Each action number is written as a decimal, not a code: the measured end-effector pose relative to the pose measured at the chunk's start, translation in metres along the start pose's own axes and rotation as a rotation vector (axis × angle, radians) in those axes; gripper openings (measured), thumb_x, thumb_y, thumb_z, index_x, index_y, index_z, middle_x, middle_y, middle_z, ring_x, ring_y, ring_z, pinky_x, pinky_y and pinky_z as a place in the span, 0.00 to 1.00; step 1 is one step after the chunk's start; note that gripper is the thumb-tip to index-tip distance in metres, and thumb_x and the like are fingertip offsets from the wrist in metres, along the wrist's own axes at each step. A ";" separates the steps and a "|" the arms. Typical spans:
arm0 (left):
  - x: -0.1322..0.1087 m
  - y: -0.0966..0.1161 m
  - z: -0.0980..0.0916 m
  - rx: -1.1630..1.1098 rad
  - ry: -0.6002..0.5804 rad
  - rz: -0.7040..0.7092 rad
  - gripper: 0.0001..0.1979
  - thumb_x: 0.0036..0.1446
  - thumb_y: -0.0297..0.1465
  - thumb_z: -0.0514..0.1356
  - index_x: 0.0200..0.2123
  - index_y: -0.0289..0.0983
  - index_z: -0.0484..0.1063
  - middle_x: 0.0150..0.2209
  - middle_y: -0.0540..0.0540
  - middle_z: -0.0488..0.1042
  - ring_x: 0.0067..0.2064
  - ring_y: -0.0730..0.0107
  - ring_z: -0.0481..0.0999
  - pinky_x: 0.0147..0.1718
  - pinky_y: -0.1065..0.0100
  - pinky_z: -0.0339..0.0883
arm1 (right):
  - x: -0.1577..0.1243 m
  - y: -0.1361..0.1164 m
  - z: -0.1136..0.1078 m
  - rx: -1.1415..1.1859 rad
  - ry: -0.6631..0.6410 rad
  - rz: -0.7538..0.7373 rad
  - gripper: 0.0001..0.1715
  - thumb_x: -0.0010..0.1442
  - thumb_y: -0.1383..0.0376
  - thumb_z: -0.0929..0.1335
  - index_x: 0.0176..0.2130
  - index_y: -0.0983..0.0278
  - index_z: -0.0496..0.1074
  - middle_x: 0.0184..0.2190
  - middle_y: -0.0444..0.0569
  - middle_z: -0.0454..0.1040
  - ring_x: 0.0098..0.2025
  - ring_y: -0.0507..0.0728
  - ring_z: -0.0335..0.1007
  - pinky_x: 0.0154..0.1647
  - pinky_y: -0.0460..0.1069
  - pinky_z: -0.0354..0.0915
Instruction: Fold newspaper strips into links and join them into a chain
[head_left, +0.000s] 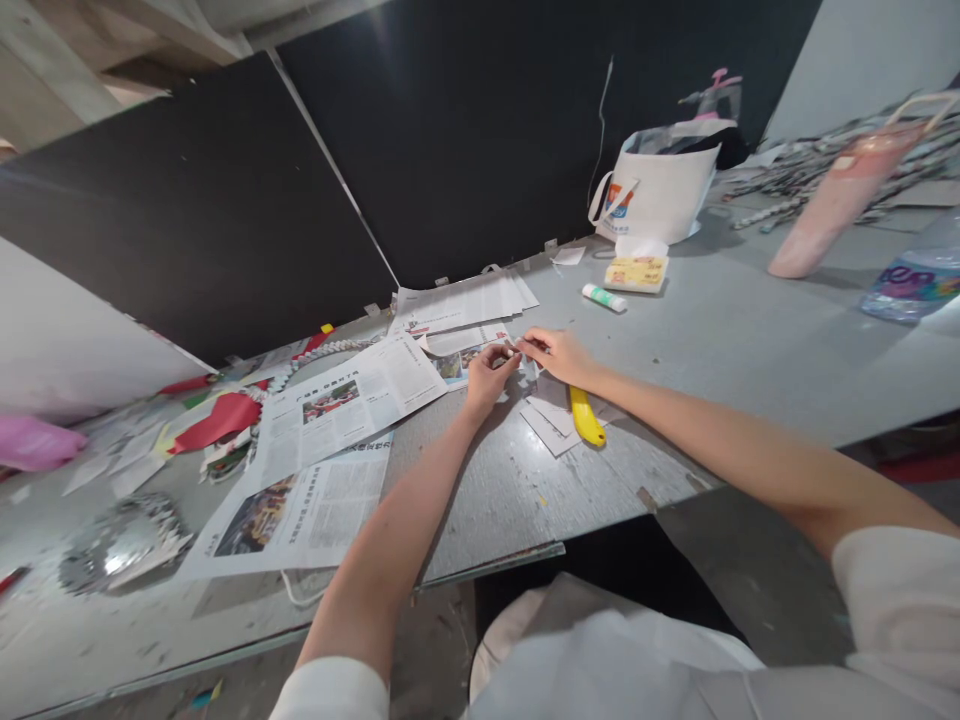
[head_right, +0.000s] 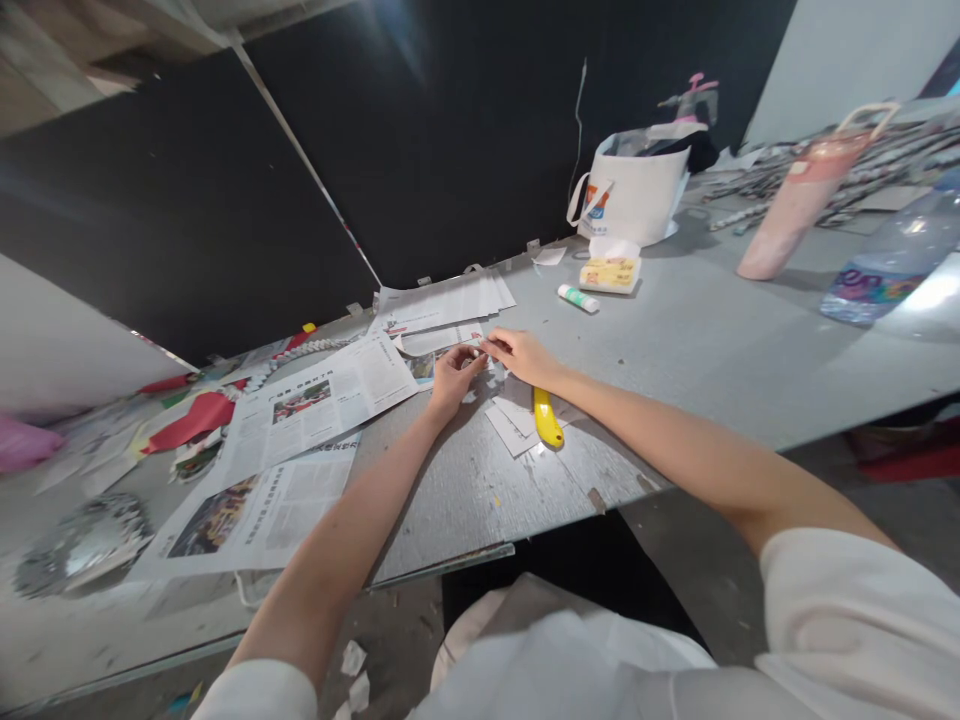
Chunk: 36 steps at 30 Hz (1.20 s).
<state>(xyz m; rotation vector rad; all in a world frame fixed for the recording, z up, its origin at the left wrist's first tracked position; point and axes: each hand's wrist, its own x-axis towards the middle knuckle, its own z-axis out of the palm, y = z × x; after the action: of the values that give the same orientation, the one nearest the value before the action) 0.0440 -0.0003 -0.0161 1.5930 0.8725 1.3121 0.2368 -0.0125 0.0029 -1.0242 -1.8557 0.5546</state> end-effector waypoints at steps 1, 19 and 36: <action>0.000 0.000 0.000 -0.008 0.002 -0.014 0.16 0.54 0.43 0.74 0.34 0.39 0.76 0.35 0.48 0.77 0.38 0.68 0.77 0.43 0.64 0.71 | 0.000 -0.001 0.000 -0.013 -0.011 -0.020 0.27 0.73 0.42 0.65 0.37 0.60 0.72 0.24 0.43 0.71 0.26 0.54 0.66 0.32 0.50 0.61; 0.004 -0.006 -0.004 -0.226 0.058 -0.149 0.22 0.54 0.52 0.73 0.35 0.40 0.74 0.38 0.46 0.79 0.41 0.67 0.81 0.49 0.60 0.78 | 0.003 0.011 -0.006 -0.100 -0.181 -0.227 0.17 0.71 0.64 0.63 0.49 0.59 0.81 0.42 0.53 0.83 0.44 0.61 0.78 0.52 0.57 0.72; 0.006 -0.013 -0.006 -0.160 0.040 -0.163 0.23 0.56 0.54 0.72 0.35 0.39 0.81 0.37 0.44 0.82 0.38 0.67 0.81 0.47 0.61 0.77 | -0.001 0.009 -0.007 -0.189 -0.230 -0.239 0.19 0.72 0.66 0.62 0.52 0.58 0.80 0.47 0.53 0.83 0.47 0.61 0.79 0.53 0.55 0.71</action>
<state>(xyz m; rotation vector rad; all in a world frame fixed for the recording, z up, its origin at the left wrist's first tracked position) 0.0394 0.0112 -0.0251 1.3479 0.8800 1.2691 0.2472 -0.0088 -0.0011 -0.8697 -2.2325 0.3719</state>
